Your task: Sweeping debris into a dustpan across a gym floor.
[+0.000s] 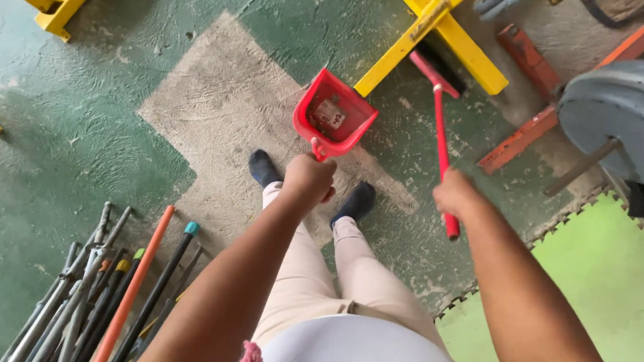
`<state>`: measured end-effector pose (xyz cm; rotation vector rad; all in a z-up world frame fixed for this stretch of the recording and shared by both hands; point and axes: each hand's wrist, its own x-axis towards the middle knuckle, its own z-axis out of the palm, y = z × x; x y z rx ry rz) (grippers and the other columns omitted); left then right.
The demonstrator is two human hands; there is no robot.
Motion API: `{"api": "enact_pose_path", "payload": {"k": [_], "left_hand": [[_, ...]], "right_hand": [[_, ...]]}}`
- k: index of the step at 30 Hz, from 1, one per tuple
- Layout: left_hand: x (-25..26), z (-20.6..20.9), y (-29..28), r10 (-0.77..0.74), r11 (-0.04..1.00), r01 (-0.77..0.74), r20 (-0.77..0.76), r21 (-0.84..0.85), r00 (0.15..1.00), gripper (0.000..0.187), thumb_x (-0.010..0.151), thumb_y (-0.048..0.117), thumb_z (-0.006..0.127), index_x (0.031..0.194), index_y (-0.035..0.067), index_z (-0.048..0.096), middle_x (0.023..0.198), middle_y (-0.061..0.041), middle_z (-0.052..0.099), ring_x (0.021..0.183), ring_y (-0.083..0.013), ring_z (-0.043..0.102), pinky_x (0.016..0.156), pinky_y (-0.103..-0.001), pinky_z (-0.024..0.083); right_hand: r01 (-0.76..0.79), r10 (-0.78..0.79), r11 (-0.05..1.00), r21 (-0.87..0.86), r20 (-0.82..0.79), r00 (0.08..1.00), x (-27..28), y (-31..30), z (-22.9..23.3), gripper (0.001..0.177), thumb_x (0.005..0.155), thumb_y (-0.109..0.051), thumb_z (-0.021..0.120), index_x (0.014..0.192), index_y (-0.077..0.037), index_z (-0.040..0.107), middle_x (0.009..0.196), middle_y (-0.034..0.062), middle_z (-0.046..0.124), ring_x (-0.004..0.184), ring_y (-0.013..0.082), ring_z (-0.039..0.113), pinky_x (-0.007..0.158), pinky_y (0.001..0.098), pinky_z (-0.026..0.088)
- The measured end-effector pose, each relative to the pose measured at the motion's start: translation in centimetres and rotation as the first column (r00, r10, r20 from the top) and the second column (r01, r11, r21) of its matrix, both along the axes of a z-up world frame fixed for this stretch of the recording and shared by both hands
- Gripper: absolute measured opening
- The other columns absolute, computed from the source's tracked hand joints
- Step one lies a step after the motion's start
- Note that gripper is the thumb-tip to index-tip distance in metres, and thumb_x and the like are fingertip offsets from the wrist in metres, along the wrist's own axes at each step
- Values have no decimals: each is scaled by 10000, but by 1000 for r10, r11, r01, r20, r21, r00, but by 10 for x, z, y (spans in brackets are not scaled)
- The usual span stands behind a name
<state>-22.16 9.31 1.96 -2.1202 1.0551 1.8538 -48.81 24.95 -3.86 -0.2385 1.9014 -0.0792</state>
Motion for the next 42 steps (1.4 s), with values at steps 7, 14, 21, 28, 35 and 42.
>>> {"api": "enact_pose_path", "payload": {"k": [7,14,21,28,35,42], "left_hand": [[45,-13,7,187,981,-181,-104,65,977,172,937,183,640,978,28,578,696,-35,570,499,-149,557,430,-297,507],[45,-10,18,58,994,-54,-38,94,998,193,944,159,644,949,-24,581,714,-60,601,544,-169,606,449,-311,532],[22,-25,29,99,986,-98,0,135,995,191,944,194,626,956,25,539,698,-94,590,501,-206,583,403,-350,487],[23,-25,33,-34,999,35,-15,40,999,265,962,168,640,953,-95,616,685,-156,634,473,-242,618,381,-373,454],[13,13,32,-33,999,34,34,-24,999,164,896,148,625,930,-11,598,639,-124,653,474,-246,659,393,-383,529],[7,14,31,-142,990,143,87,-10,986,261,910,167,620,827,-76,666,635,-160,685,492,-277,701,420,-389,551]], "right_hand": [[80,-73,997,-22,239,968,-65,66,52,456,924,-106,612,1378,-75,576,719,11,596,514,131,468,427,349,402],[44,-38,998,-47,123,992,-70,55,-11,215,963,-118,592,1153,-18,587,718,79,551,523,198,501,436,385,444],[-342,342,937,76,16,940,38,55,-1,393,902,-18,533,1293,-25,488,665,152,631,485,325,651,441,476,528],[-98,64,987,130,243,968,-23,84,108,616,968,-154,627,1547,-200,423,783,48,615,530,158,469,439,346,412],[25,-28,999,19,153,988,-62,79,35,433,969,-129,603,1389,-36,556,780,58,566,551,161,483,443,340,424],[-479,473,874,88,80,878,59,66,30,466,942,-65,587,1392,-35,472,850,217,710,591,316,681,531,463,562]]}}
